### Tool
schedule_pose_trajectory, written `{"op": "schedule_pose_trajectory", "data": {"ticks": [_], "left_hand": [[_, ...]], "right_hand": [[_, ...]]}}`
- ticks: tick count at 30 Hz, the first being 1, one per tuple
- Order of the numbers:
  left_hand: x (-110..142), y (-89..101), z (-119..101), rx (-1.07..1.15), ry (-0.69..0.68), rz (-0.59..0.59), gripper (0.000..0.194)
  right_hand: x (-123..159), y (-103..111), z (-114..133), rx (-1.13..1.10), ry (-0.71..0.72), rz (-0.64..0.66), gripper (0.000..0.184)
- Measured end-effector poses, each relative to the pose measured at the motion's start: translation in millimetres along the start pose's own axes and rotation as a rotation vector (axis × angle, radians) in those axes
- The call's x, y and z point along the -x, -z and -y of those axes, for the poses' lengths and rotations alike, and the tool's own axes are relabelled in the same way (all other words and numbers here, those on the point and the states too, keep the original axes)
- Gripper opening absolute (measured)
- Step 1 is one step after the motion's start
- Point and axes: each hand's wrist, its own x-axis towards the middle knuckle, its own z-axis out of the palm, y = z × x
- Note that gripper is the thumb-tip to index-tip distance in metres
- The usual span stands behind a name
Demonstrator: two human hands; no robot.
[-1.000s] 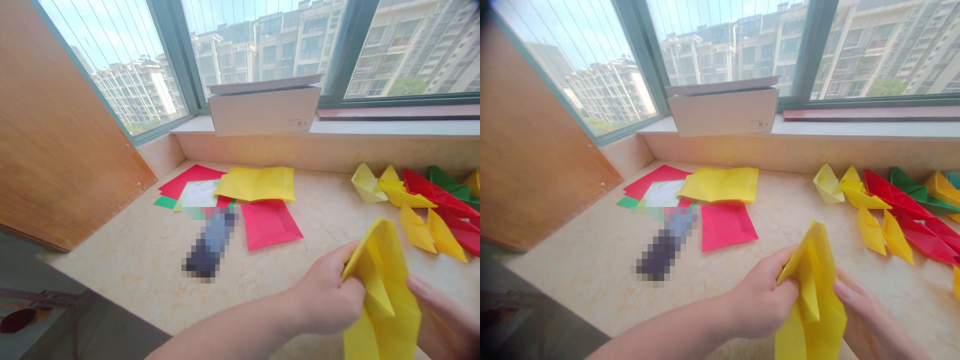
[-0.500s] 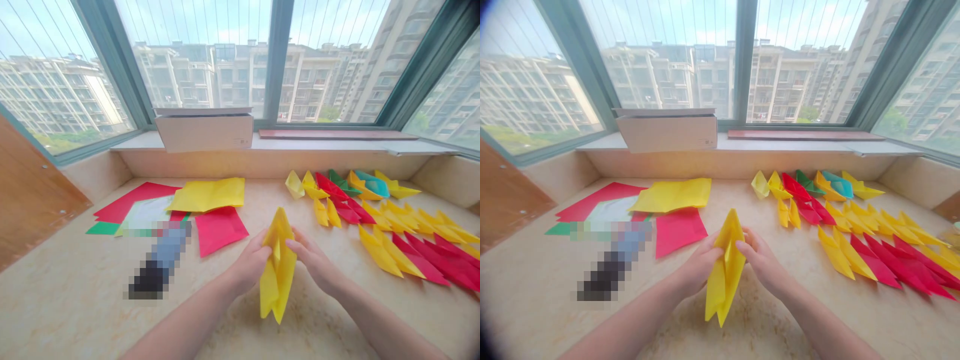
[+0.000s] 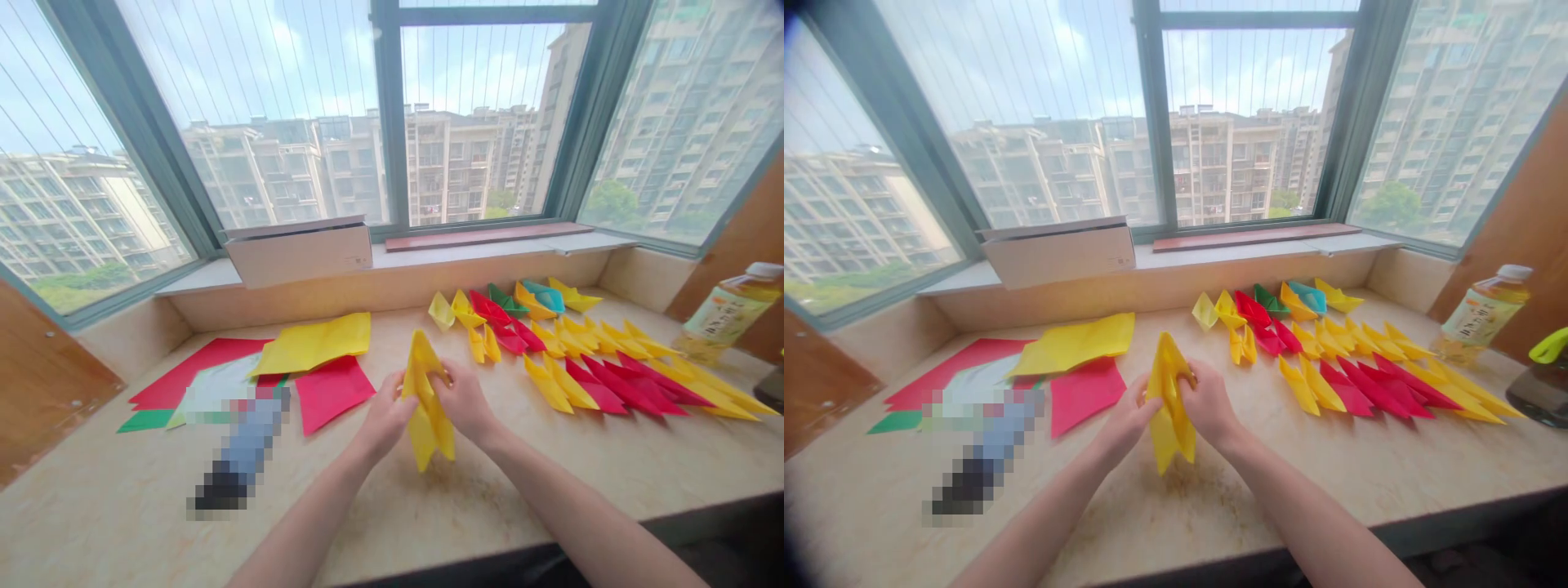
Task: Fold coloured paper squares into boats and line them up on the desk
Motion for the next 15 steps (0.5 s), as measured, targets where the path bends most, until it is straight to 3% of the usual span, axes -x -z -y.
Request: {"op": "schedule_pose_trajectory", "data": {"ticks": [5,8,12,15], "left_hand": [[-0.6,-8.0,-11.8,-0.077,0.057,0.158,0.03],[-3.9,-13.3,-8.3,-0.156,0.024,0.105,0.025],[-13.9,-13.1,1.9,-0.127,-0.07,0.021,0.029],[-22.6,-9.6,8.2,0.019,-0.028,-0.036,0.031]], "right_hand": [[-9.5,3.9,-2.5,0.05,0.024,-0.192,0.021],[-10.7,7.5,-3.3,0.018,0.028,-0.212,0.022],[-5.4,9.6,-1.0,-0.067,0.006,-0.054,0.033],[-0.2,7.2,2.1,-0.049,0.0,0.076,0.042]]}}
